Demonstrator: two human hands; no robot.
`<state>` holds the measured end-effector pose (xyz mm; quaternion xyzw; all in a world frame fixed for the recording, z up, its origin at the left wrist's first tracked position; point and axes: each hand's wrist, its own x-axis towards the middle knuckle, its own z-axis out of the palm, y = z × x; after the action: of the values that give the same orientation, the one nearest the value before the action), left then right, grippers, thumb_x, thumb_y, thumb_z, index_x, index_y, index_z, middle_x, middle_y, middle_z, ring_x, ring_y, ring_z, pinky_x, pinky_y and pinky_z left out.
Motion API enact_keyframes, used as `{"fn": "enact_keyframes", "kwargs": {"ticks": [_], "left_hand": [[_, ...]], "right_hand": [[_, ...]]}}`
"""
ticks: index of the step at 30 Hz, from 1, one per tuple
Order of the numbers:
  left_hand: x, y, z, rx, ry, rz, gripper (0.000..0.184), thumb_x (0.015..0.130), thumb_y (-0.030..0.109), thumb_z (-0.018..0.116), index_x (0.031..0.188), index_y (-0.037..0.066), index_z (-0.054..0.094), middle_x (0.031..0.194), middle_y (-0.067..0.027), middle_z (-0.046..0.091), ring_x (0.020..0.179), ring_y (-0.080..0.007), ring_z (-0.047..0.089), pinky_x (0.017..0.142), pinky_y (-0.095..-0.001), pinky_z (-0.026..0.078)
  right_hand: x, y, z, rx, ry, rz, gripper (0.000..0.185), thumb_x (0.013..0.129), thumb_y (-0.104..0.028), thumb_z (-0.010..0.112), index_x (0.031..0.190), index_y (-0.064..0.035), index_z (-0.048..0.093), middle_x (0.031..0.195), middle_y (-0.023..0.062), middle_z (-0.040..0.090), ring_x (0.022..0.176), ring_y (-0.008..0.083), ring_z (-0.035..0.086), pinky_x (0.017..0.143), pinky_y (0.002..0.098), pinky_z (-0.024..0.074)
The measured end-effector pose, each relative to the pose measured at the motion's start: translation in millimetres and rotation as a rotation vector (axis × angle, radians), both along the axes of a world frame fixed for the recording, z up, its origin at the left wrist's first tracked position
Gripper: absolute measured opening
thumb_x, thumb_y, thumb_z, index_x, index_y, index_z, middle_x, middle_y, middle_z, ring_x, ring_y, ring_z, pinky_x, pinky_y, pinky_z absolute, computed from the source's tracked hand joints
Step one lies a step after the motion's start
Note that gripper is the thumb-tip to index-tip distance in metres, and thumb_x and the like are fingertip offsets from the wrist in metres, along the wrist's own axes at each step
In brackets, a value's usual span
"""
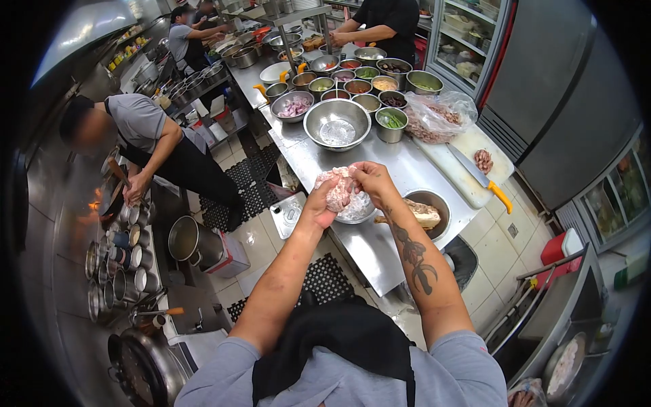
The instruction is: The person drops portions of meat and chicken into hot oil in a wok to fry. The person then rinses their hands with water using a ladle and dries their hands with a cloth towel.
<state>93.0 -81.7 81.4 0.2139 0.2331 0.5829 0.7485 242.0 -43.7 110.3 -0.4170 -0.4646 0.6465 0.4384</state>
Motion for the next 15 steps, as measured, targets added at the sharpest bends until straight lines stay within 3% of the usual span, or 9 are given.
{"fn": "enact_keyframes", "kwargs": {"ticks": [3,6,7,12,15], "left_hand": [[-6.7,-2.9,6.4,0.124,0.043,-0.068,0.031,0.084,0.022,0.060,0.108,0.004,0.055,0.090,-0.0082,0.063,0.077,-0.0182,0.062,0.058,-0.0275,0.051],[-14.6,-14.4,16.2,0.043,0.091,-0.026,0.031,0.085,0.025,0.060,0.107,0.004,0.055,0.089,-0.0077,0.063,0.076,-0.0181,0.062,0.058,-0.0269,0.051],[-18.9,-15.8,12.8,0.025,0.058,-0.014,0.024,0.087,0.023,0.060,0.102,0.004,0.058,0.088,-0.0085,0.064,0.077,-0.0186,0.063,0.058,-0.0285,0.052],[-36.5,-38.0,11.3,0.022,0.086,0.121,0.025,0.085,0.023,0.060,0.103,0.005,0.057,0.087,-0.0064,0.063,0.074,-0.0173,0.062,0.056,-0.0271,0.050],[-61.5,-56.7,20.5,0.092,0.009,0.169,0.025,0.083,0.019,0.062,0.102,0.004,0.058,0.086,-0.0079,0.064,0.073,-0.0168,0.062,0.056,-0.0274,0.050]], "right_hand": [[-6.1,-3.8,6.9,-0.082,0.104,0.023,0.011,0.085,-0.005,0.056,0.093,0.0008,0.061,0.070,0.0036,0.060,0.054,0.0096,0.053,0.049,0.0224,0.0442],[-15.0,-12.4,11.6,-0.058,0.120,0.085,0.013,0.086,-0.006,0.054,0.096,0.0000,0.061,0.071,0.0031,0.059,0.056,0.0096,0.054,0.050,0.0222,0.0447],[-18.7,-14.9,10.6,-0.006,0.098,0.123,0.014,0.086,-0.007,0.055,0.097,-0.0001,0.061,0.072,0.0028,0.059,0.057,0.0094,0.054,0.051,0.0220,0.0448],[-48.3,-28.3,14.7,0.154,-0.031,0.184,0.015,0.085,-0.011,0.061,0.095,0.0001,0.061,0.072,0.0018,0.060,0.057,0.0082,0.053,0.051,0.0219,0.0445],[-70.7,-32.4,20.4,0.066,0.075,0.229,0.012,0.085,-0.009,0.061,0.092,0.0010,0.061,0.071,0.0031,0.061,0.056,0.0097,0.054,0.049,0.0219,0.0431]]}}
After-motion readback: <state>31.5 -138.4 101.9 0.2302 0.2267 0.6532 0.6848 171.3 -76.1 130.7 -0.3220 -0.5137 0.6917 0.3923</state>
